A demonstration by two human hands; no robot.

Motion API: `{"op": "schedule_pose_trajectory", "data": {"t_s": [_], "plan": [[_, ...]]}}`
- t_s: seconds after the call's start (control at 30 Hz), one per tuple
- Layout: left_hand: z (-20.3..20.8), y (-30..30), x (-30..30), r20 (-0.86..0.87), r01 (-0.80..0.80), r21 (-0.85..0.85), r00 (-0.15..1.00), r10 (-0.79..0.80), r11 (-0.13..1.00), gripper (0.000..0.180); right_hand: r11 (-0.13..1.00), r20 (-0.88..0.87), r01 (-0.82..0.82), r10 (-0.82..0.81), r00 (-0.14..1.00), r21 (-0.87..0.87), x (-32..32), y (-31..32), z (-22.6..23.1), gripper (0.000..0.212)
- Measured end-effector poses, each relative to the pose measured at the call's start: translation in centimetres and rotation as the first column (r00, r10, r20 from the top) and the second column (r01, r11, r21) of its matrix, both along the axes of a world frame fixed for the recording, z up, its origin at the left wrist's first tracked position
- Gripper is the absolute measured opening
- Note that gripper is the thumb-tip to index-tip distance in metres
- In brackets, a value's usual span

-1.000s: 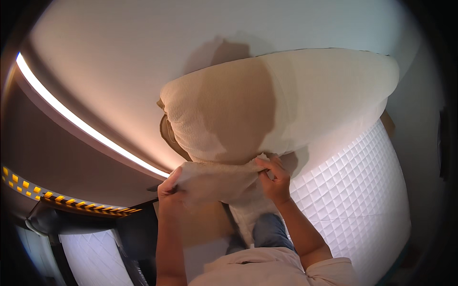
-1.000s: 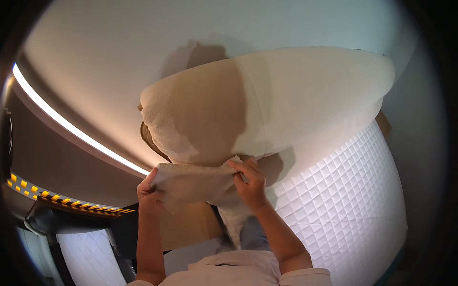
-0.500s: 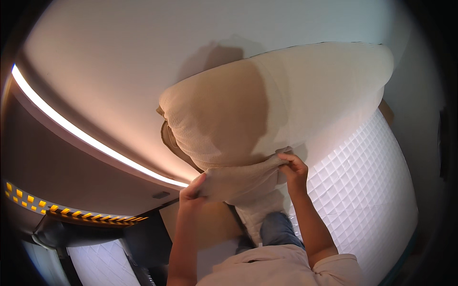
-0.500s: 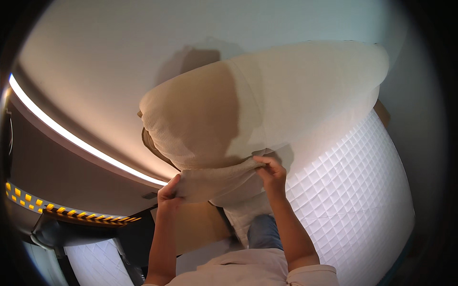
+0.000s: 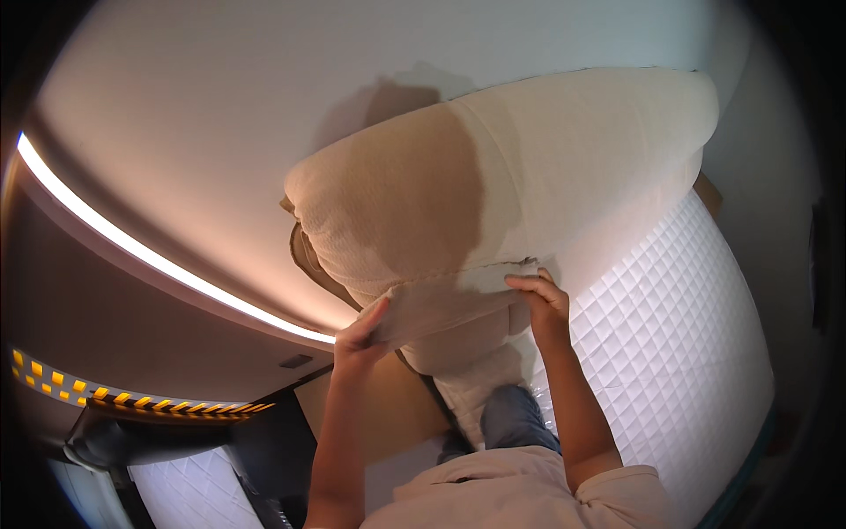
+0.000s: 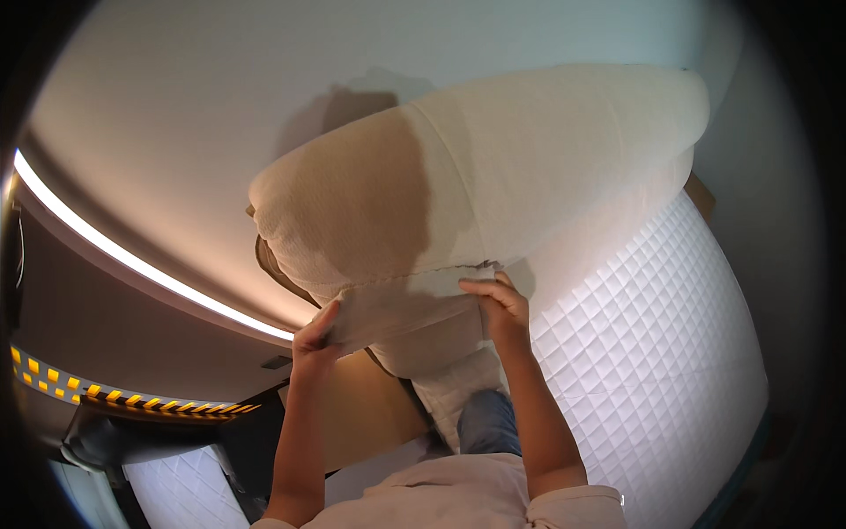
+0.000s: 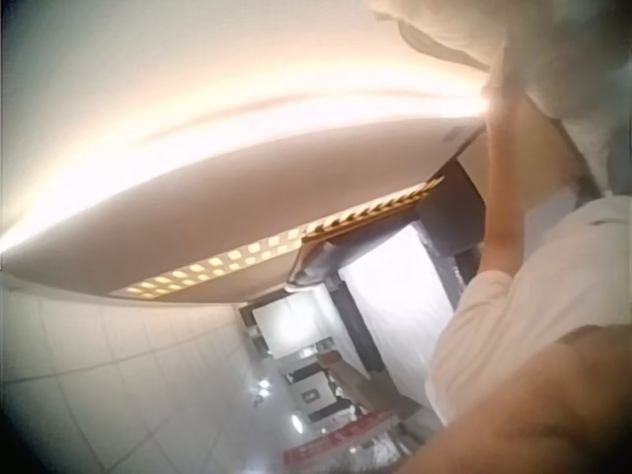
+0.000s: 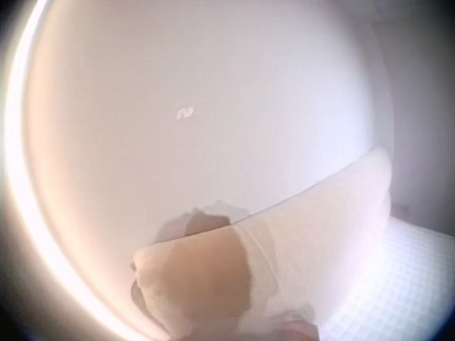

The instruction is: The person wipes the surface of a beige upholstered headboard with a light-colored cloth. They move the cloth across different sections of the headboard, then place the cloth on a cardboard box beside the bed.

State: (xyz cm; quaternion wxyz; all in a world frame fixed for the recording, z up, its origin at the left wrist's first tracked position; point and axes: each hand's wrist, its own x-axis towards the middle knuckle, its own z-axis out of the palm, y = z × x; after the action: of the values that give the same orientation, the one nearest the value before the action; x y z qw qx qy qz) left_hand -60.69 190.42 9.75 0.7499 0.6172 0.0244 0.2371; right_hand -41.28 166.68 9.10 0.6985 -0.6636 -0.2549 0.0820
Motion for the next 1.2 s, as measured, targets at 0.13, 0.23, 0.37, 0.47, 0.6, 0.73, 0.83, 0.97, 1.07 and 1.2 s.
{"op": "schedule_pose_trajectory", "data": {"t_s": [0.13,0.23,0.37,0.47,0.6,0.73,0.83,0.97,1.07,1.2], "plan": [[-2.0,-0.1,-3.0,0.044,-0.026,-0.154,0.999,0.033,0.988,0.078,0.986,-0.231,-0.165,0.169,0.958,0.039,-2.8,-0.5,-1.0,0.042],[0.3,0.0,-3.5,0.028,-0.098,-0.206,0.994,0.106,0.974,0.078,0.983,0.01,-0.155,0.154,0.988,0.094,-2.6,0.9,1.0,0.041],[6.3,0.4,-0.5,0.064,-0.094,0.071,0.994,0.09,0.993,0.075,0.96,0.231,-0.045,-0.02,0.973,0.275,0.5,1.9,4.0,0.035],[9.5,0.0,2.4,-0.043,-0.011,0.188,0.999,0.019,0.982,0.076,0.867,0.131,0.021,-0.1,0.986,0.498,3.2,1.8,5.2,0.034],[7.8,-0.9,3.5,-0.144,0.08,0.199,0.988,-0.051,0.977,0.079,0.853,-0.005,0.136,-0.155,0.988,0.505,3.3,2.5,6.1,0.043],[2.7,-1.0,1.2,-0.04,0.066,0.164,0.997,-0.06,0.984,0.08,0.958,-0.13,0.082,-0.048,0.99,0.276,1.9,0.8,1.1,0.049],[2.0,-0.8,0.7,-0.019,0.088,0.102,0.996,-0.086,0.991,0.079,0.948,-0.167,0.024,0.031,0.985,0.318,1.8,0.5,-0.3,0.043],[4.5,-0.1,2.4,0.028,0.115,0.105,0.992,-0.119,0.988,0.079,0.907,-0.099,0.003,0.042,0.994,0.42,3.4,1.4,1.5,0.04],[9.2,-0.6,4.6,-0.054,0.089,0.118,0.995,-0.083,0.989,0.078,0.871,-0.1,0.069,-0.023,0.995,0.486,5.8,1.7,5.1,0.04],[9.5,-0.5,5.9,-0.045,0.085,0.28,0.996,-0.075,0.956,0.079,0.888,-0.115,0.102,-0.056,0.992,0.449,6.2,2.2,6.6,0.04]]}}
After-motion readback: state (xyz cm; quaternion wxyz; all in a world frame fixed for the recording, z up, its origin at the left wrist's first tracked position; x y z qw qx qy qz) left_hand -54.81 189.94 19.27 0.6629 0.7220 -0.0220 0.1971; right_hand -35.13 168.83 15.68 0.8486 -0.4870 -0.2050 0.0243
